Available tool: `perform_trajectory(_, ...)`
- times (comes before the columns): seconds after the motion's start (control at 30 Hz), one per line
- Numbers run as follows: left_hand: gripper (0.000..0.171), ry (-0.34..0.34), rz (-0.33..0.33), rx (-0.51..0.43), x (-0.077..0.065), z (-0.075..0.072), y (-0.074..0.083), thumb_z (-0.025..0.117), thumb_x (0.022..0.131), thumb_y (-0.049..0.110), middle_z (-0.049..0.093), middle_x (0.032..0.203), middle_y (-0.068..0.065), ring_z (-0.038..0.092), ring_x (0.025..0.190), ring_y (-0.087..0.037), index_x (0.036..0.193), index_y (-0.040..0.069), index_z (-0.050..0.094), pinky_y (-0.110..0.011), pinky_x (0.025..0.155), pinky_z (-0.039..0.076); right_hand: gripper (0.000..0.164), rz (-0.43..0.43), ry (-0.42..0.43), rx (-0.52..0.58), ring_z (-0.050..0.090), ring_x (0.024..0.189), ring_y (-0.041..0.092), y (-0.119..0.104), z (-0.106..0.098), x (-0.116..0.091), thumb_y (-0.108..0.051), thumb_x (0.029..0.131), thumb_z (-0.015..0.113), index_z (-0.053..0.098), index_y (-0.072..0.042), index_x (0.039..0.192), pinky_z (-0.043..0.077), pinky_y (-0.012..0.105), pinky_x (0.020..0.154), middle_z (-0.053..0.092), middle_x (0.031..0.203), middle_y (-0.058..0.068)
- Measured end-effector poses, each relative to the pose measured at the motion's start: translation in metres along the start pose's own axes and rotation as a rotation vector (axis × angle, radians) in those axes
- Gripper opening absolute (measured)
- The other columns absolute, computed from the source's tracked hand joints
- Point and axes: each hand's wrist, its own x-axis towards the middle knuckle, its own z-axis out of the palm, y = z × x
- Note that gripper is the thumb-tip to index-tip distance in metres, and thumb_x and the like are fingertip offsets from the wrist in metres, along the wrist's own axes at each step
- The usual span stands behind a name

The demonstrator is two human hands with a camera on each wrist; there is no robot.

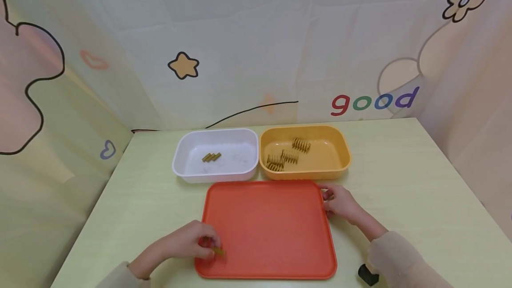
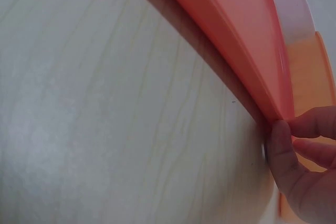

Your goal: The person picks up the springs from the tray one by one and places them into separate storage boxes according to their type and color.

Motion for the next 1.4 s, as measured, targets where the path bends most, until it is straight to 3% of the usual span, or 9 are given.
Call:
perform_trajectory(0.3, 0.009, 0.129, 0.017, -0.094, 0.004, -0.006, -0.002, 0.066, 0.074, 0.011, 0.059, 0.072, 0.007, 0.047, 0.064, 0.002, 0.082, 0.014, 0.064, -0.015, 0.059, 0.043, 0.056, 0.011, -0.001, 0.006, 0.049, 0.071, 0.018, 0.000, 0.000, 0.000, 0.008, 0.072, 0.050, 0.037, 0.010, 0.126, 0.050, 0.030, 0.057, 0.049, 0.090, 0.016)
perform_trajectory(0.43, 0.008, 0.164, -0.007, -0.161, 0.006, -0.008, -0.004, 0.067, 0.075, 0.013, 0.059, 0.072, 0.004, 0.048, 0.065, 0.000, 0.083, 0.013, 0.064, -0.017, 0.059, 0.044, 0.055, 0.014, -0.001, 0.014, 0.049, 0.070, 0.018, 0.000, 0.000, -0.001, 0.009, 0.072, 0.049, 0.038, 0.010, 0.126, 0.049, 0.030, 0.056, 0.048, 0.090, 0.016)
perform_trajectory(0.9, 0.012, 0.287, -0.056, -0.260, 0.016, -0.008, -0.008, 0.069, 0.074, 0.015, 0.062, 0.077, -0.001, 0.052, 0.069, -0.003, 0.085, 0.011, 0.066, -0.019, 0.064, 0.047, 0.055, 0.007, 0.002, 0.006, 0.048, 0.070, 0.019, -0.001, 0.001, -0.001, 0.008, 0.072, 0.049, 0.037, 0.011, 0.126, 0.049, 0.030, 0.056, 0.048, 0.090, 0.016)
perform_trajectory(1.1, 0.012, 0.369, -0.049, -0.250, 0.022, -0.009, -0.010, 0.069, 0.073, 0.011, 0.063, 0.078, -0.002, 0.054, 0.070, -0.003, 0.085, 0.010, 0.067, -0.020, 0.065, 0.048, 0.055, 0.001, 0.001, 0.005, 0.048, 0.069, 0.019, -0.001, 0.001, -0.001, 0.008, 0.072, 0.048, 0.037, 0.011, 0.126, 0.048, 0.030, 0.055, 0.048, 0.090, 0.016)
perform_trajectory(1.4, 0.013, 0.463, -0.092, -0.222, 0.027, -0.013, -0.003, 0.068, 0.073, 0.007, 0.063, 0.077, -0.005, 0.052, 0.069, -0.005, 0.086, 0.006, 0.067, -0.019, 0.062, 0.045, 0.056, -0.001, 0.008, 0.004, 0.048, 0.068, 0.018, -0.001, 0.001, -0.001, 0.009, 0.071, 0.048, 0.037, 0.012, 0.126, 0.048, 0.029, 0.054, 0.047, 0.089, 0.016)
